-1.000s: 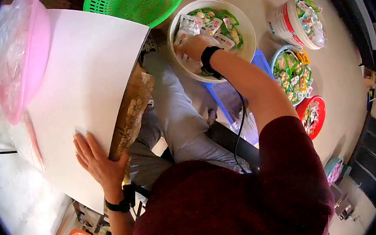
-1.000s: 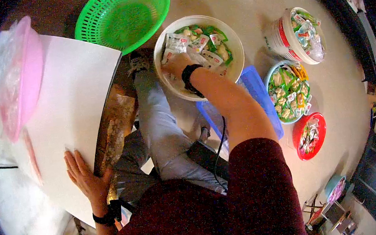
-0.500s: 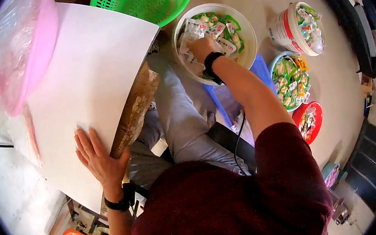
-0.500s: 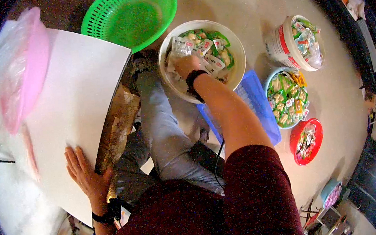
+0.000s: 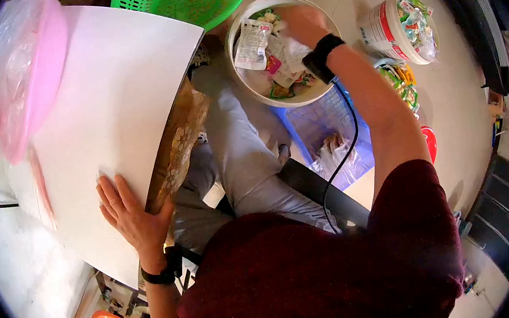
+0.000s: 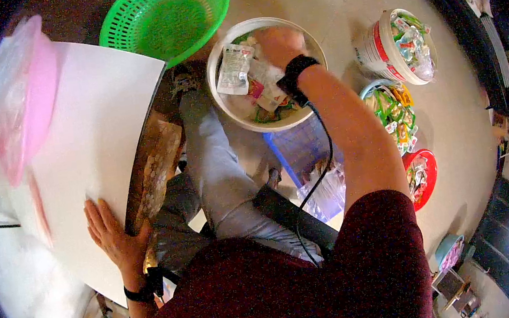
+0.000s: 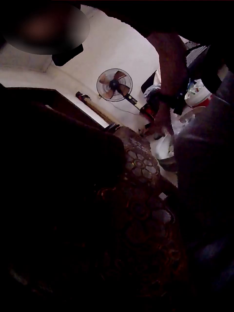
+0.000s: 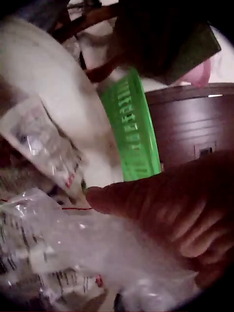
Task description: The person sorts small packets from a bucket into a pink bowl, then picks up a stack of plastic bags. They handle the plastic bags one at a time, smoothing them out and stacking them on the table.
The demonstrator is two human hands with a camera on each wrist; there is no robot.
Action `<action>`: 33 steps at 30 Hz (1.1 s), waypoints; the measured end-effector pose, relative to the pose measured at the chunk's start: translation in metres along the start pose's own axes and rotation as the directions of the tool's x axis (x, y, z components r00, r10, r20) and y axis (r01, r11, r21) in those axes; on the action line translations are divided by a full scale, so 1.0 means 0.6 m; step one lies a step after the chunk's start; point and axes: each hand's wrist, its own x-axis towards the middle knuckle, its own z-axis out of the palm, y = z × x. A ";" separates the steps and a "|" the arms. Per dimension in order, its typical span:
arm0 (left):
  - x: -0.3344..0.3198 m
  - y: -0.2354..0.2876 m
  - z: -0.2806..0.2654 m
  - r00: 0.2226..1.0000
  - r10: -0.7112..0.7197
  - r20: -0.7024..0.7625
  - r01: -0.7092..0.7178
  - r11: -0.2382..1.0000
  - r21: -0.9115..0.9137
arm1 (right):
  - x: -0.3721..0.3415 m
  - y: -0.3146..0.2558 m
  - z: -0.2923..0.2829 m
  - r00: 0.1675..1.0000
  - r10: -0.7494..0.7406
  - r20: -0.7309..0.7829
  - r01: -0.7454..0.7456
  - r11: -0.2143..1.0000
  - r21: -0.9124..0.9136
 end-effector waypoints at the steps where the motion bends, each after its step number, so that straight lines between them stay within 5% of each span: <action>1: -0.001 -0.001 0.002 1.000 0.004 -0.012 -0.004 1.000 -0.002 | 0.005 -0.023 0.016 0.995 -0.103 0.004 0.103 0.995 -0.004; 3: 0.000 -0.001 0.000 1.000 -0.012 0.013 0.012 1.000 -0.002 | -0.001 -0.068 0.056 0.891 -0.429 0.147 0.368 0.873 0.320; 5: 0.000 -0.002 -0.001 0.999 -0.020 0.028 0.020 1.000 0.001 | -0.010 -0.111 0.091 0.806 -0.516 0.292 0.401 0.837 0.373; 10: 0.001 -0.004 0.001 0.999 -0.016 0.044 0.016 1.000 -0.003 | -0.017 -0.171 0.076 0.827 -0.275 0.491 0.175 0.955 0.241; 13: -0.001 -0.009 0.002 0.999 0.007 0.034 -0.006 1.000 -0.023 | 0.015 -0.178 0.208 0.947 -0.002 0.320 -0.092 0.957 0.276; 18: -0.003 -0.010 0.004 1.000 0.015 0.014 -0.015 1.000 -0.019 | 0.004 -0.152 0.156 0.909 -0.331 0.251 0.343 0.939 -0.004; 21: -0.004 -0.010 0.003 1.000 0.008 0.013 -0.008 1.000 -0.013 | 0.004 -0.116 0.139 0.865 -0.390 0.315 0.445 0.887 -0.122; 22: -0.006 -0.010 0.004 1.000 0.004 0.013 -0.004 1.000 -0.012 | 0.001 -0.090 0.135 0.857 -0.493 0.150 0.506 0.860 -0.068; 25: -0.003 -0.007 0.003 1.000 0.001 0.010 -0.001 1.000 0.011 | -0.018 -0.039 0.063 0.957 -0.275 0.090 0.281 0.958 -0.061; 27: -0.007 -0.011 0.007 1.000 0.013 -0.007 -0.013 1.000 0.003 | -0.020 0.005 0.047 0.958 -0.231 0.168 0.241 0.970 -0.039; 33: -0.004 -0.007 0.003 1.000 0.013 0.011 -0.013 1.000 -0.001 | -0.067 0.029 0.010 0.966 -0.232 -0.114 0.235 0.972 0.008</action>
